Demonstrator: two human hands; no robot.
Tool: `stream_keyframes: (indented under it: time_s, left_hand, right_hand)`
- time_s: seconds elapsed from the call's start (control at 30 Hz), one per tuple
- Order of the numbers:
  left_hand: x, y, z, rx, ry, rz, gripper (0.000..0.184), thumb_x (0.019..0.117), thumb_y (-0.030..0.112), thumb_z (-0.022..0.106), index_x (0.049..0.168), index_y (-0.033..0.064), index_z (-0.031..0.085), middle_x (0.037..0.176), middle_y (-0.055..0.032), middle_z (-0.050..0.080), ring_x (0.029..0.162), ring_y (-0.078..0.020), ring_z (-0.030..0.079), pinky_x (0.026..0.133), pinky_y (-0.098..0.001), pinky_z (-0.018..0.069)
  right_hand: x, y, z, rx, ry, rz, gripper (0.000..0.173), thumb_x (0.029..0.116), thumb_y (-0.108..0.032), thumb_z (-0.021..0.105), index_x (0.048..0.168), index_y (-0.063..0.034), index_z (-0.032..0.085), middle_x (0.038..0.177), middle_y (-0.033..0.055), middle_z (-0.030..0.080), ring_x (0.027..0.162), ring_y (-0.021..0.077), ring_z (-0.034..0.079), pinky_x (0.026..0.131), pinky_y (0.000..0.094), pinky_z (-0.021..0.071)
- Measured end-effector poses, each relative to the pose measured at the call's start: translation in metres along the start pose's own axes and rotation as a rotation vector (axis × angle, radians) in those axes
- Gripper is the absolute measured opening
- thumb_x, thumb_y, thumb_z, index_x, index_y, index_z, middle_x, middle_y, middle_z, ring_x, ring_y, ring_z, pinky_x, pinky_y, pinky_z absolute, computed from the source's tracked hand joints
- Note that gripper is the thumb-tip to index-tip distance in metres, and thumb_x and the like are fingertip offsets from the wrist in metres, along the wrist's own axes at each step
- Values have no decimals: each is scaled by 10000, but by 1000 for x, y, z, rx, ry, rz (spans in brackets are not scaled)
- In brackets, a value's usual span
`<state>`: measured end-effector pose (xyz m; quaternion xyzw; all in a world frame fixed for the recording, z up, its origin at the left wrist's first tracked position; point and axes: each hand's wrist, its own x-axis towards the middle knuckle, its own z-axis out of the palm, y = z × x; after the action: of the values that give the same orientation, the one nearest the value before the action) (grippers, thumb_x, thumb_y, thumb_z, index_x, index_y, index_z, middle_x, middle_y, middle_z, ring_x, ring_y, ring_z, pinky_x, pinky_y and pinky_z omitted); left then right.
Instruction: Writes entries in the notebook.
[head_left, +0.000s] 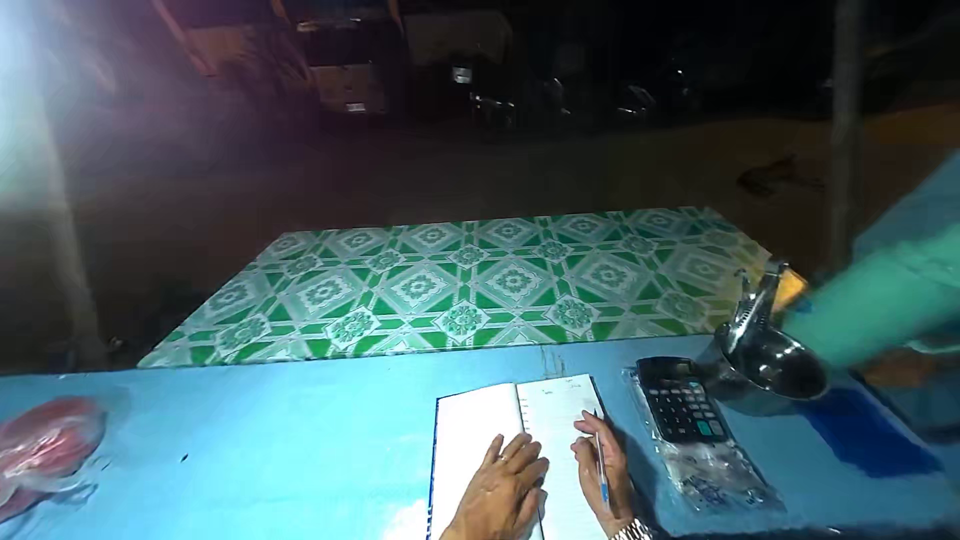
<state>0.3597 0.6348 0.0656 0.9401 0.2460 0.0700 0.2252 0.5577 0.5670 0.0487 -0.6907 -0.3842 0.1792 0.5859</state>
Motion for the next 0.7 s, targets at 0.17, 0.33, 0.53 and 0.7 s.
stream_keyframes:
  time_s: [0.17,0.33,0.53,0.7]
  left_hand:
    - [-13,-14,8,23,34,0,482,1101,400,276,1488,291,540,1609,39,442,1545,-303,290,1228,-627,202]
    - [-13,-14,7,15,10,8,498,1103,402,251,1521,290,497,1634,34,402,1557,-299,261,1232,-633,183]
    - [-16,-16,10,72,46,19,514,1098,395,240,1548,285,462,1642,19,389,1552,-283,279,1233,-610,206]
    - [-31,-27,3,126,3,-87,602,1083,477,214,1607,223,368,1683,-21,305,1568,-261,238,1256,-585,164]
  right_hand:
    - [1,1,5,2,23,7,448,860,-10,542,1290,81,628,1099,160,718,751,145,694,665,298,605]
    - [2,-2,3,46,25,7,445,860,4,538,1287,96,625,1105,161,713,717,118,674,644,272,591]
    - [1,-3,5,76,39,-7,431,858,11,535,1268,106,629,1096,153,721,682,86,659,610,238,574]
    - [1,-3,3,84,31,-8,428,865,0,528,1268,103,628,1105,148,720,702,91,671,621,246,585]
